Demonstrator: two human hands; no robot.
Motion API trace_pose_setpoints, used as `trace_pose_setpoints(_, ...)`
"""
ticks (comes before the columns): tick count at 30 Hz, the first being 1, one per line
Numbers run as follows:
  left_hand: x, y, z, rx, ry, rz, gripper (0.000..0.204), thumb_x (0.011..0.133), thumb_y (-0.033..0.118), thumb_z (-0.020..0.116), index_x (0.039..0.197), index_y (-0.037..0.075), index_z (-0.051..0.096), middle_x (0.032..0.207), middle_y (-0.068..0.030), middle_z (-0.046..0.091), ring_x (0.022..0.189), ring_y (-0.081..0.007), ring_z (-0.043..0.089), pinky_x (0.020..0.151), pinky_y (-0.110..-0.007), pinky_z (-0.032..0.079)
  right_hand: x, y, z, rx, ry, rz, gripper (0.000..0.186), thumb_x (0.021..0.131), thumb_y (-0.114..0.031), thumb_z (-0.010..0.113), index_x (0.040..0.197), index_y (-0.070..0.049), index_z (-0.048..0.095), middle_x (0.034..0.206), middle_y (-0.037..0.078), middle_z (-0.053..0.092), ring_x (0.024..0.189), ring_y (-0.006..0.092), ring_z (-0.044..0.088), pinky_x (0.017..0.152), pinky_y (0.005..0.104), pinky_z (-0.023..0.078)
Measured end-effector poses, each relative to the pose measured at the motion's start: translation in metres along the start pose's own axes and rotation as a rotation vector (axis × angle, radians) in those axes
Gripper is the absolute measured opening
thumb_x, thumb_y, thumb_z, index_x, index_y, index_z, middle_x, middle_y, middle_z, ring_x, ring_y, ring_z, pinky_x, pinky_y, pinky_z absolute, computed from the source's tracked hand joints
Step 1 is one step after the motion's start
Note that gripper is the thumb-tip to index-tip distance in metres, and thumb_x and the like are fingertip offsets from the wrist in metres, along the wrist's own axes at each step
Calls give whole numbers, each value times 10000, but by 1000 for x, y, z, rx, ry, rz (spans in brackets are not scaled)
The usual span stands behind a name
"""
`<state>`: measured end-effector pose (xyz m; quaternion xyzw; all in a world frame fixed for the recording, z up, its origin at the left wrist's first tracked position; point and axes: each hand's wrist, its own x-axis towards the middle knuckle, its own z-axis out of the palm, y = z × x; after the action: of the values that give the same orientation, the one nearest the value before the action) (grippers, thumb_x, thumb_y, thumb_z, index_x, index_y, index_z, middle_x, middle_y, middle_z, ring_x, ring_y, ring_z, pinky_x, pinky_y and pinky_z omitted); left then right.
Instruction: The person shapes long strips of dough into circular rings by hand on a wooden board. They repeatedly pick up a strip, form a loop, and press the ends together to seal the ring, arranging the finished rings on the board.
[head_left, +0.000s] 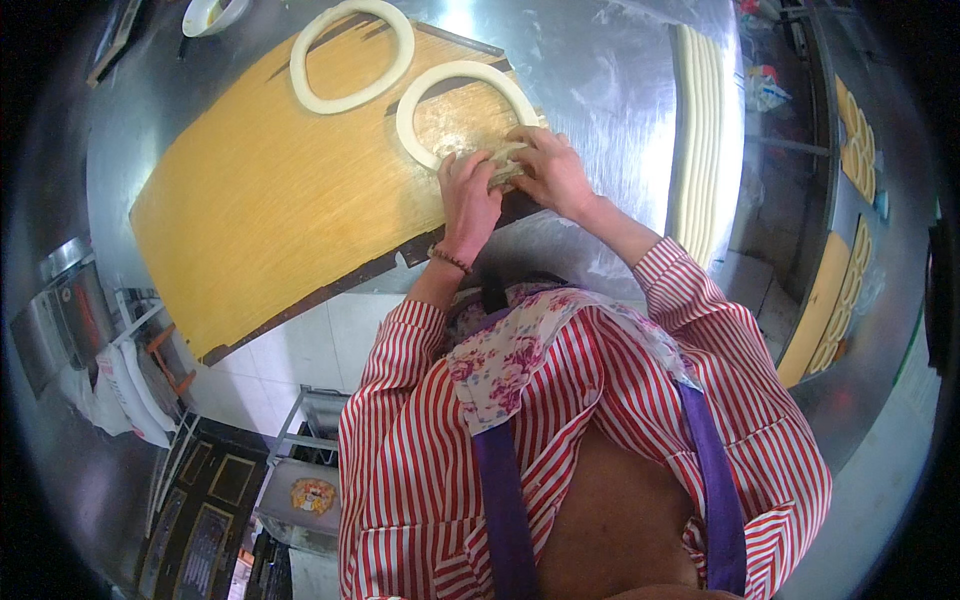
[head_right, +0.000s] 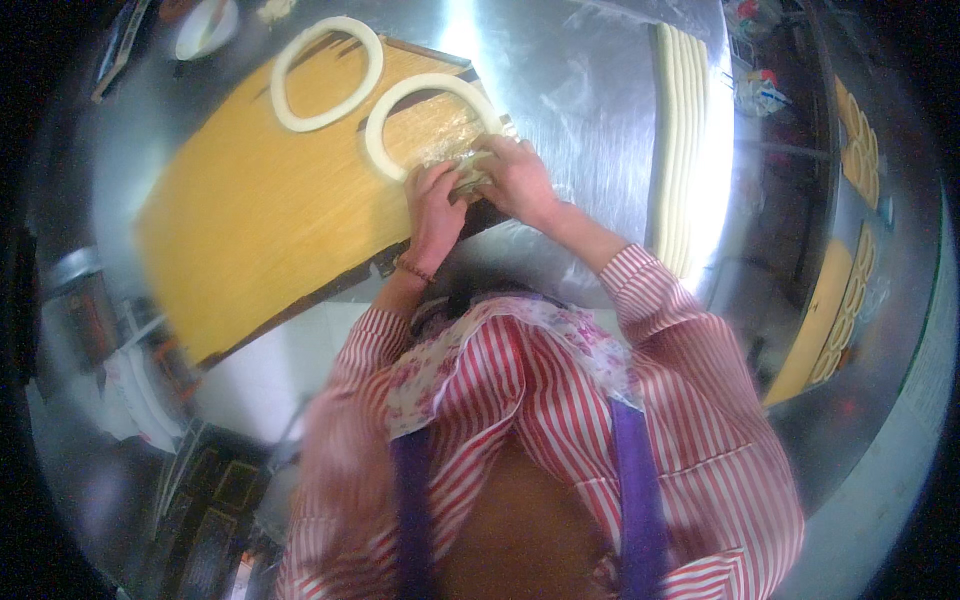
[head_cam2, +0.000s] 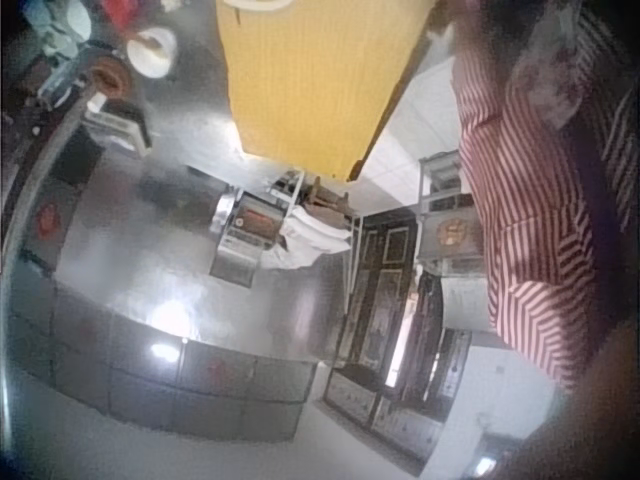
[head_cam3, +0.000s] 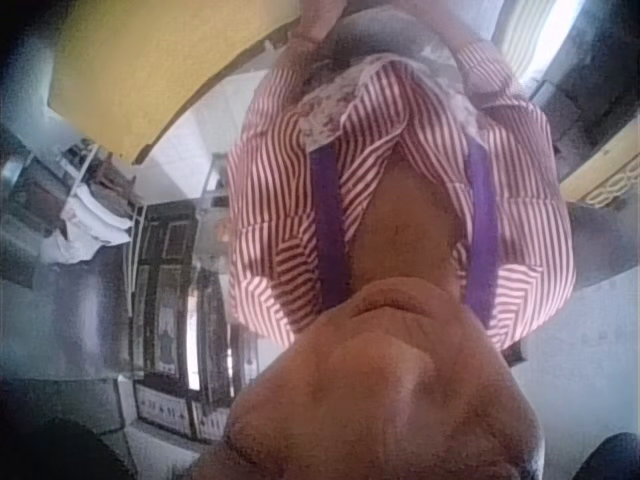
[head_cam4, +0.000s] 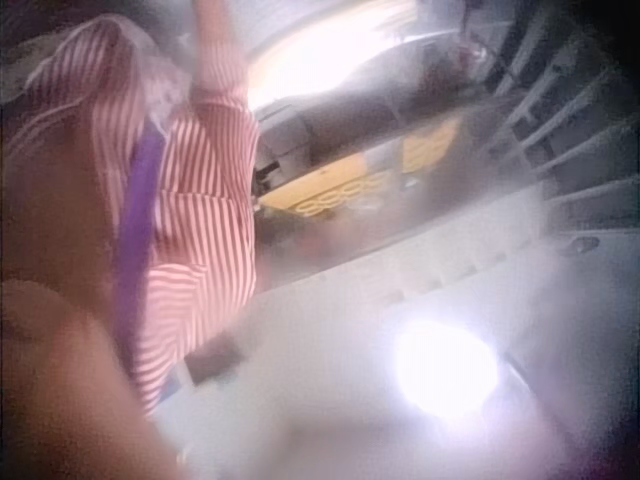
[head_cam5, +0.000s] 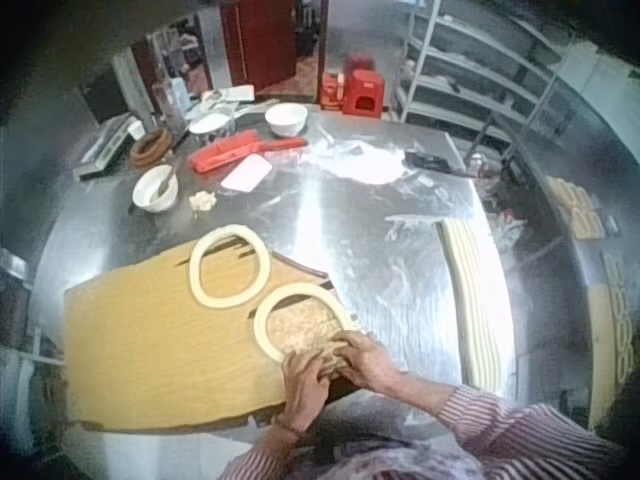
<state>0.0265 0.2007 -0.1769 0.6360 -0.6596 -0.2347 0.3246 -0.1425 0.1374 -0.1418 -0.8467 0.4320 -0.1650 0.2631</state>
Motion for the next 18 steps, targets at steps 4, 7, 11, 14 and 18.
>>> trace_pose_setpoints(4, -2, 2, -2, -48, -38, -76, 493, 730, -4, 713, 1212, 38, 620, 1173, -141, 647, 1200, -365, 521, 1158, -484, 293, -2, 8, 16, -20, 51, -7, 184, 735, -114, 747, 913, -85, 715, 1206, 60, 619, 1066, 283, 588, 893, 411, 456)
trace_pose_setpoints(7, 0, 6, -4, -61, -51, -102, 535, 738, -12, 699, 1260, 34, 590, 1188, -161, 648, 1202, -349, 534, 1169, -487, 280, -3, 11, 21, -15, 78, -42, 168, 729, -105, 743, 893, -84, 710, 1182, 64, 624, 1045, 284, 589, 872, 414, 457)
trace_pose_setpoints(11, 5, 7, -5, -92, -80, -119, 542, 755, -32, 651, 1289, 18, 571, 1203, -178, 651, 1202, -342, 550, 1173, -495, 269, -5, 12, 26, 21, 107, -45, 148, 724, -98, 737, 866, -80, 702, 1157, 64, 626, 1016, 284, 589, 850, 407, 456)
trace_pose_setpoints(14, 12, 6, -1, -92, -115, -108, 557, 765, -55, 600, 1316, 13, 557, 1210, -186, 652, 1196, -349, 559, 1177, -496, 258, -7, 15, 28, 28, 111, -65, 139, 729, -96, 736, 864, -82, 710, 1156, 63, 629, 1004, 278, 596, 839, 401, 455)
trace_pose_setpoints(18, 22, 7, -2, -137, -176, -79, 585, 770, -78, 562, 1346, 16, 543, 1223, -202, 649, 1199, -354, 562, 1141, -467, 316, -11, 11, 17, -8, 108, -66, 135, 742, -105, 740, 875, -91, 736, 1160, 57, 637, 1001, 266, 607, 828, 404, 453)
